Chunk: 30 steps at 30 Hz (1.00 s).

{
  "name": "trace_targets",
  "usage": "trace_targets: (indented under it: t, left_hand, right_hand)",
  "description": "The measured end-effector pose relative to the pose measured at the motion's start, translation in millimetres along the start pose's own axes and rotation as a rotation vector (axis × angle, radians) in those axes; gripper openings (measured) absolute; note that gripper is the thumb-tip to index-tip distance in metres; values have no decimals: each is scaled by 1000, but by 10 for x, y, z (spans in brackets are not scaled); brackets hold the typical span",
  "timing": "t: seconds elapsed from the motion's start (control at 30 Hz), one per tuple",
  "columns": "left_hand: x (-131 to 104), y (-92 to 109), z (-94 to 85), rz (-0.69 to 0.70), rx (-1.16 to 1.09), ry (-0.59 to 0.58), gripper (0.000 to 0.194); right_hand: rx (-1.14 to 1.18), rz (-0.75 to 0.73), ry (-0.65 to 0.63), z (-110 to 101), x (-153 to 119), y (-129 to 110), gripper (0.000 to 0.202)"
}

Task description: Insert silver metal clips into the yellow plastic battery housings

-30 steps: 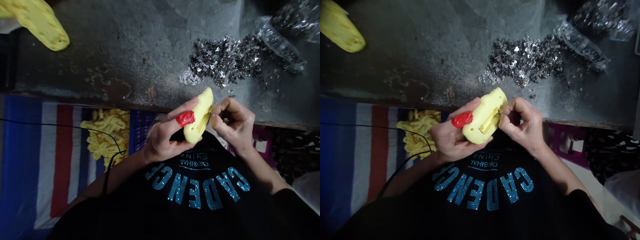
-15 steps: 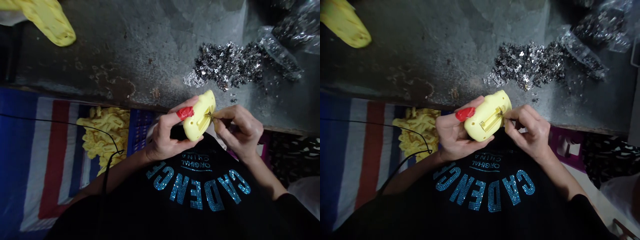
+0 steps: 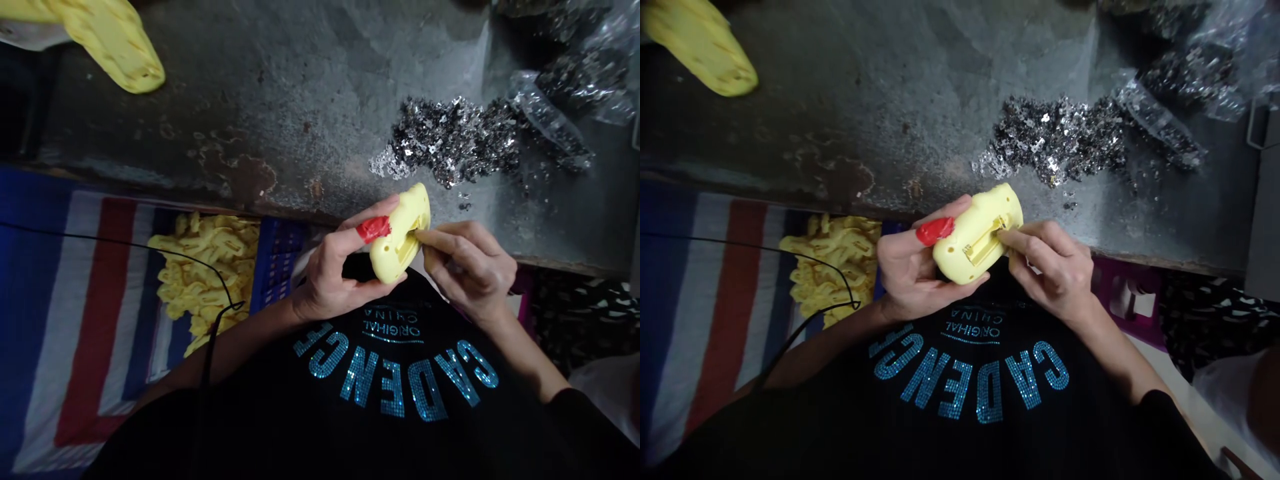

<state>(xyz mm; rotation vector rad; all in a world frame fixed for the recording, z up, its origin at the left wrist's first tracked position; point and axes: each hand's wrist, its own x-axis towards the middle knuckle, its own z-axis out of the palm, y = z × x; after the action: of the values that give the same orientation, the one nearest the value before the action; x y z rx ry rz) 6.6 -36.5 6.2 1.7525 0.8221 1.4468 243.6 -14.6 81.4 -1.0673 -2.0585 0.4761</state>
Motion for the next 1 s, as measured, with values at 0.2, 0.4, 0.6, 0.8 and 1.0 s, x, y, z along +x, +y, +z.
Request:
trace_targets:
  t: [0.2,0.4,0.6,0.8,1.0]
  left_hand:
    - [21,-17,42,25,10,59,94]
    - [50,29,-73,49,120,-49,83]
    - [251,135,-91,189,146,-196,101]
    - [377,331,-113,-43,63,-286,120]
    - [438,462,-41,-305,44,-378,110]
  right_hand:
    - [70,13,32,-27,12,17,42]
    - [472,398,-73,-65,181,253,49]
    - [529,431,-199,-14,330,380,62]
    - [579,381,-29,150,89,588,62]
    - [428,188,150,197,-188,599,57]
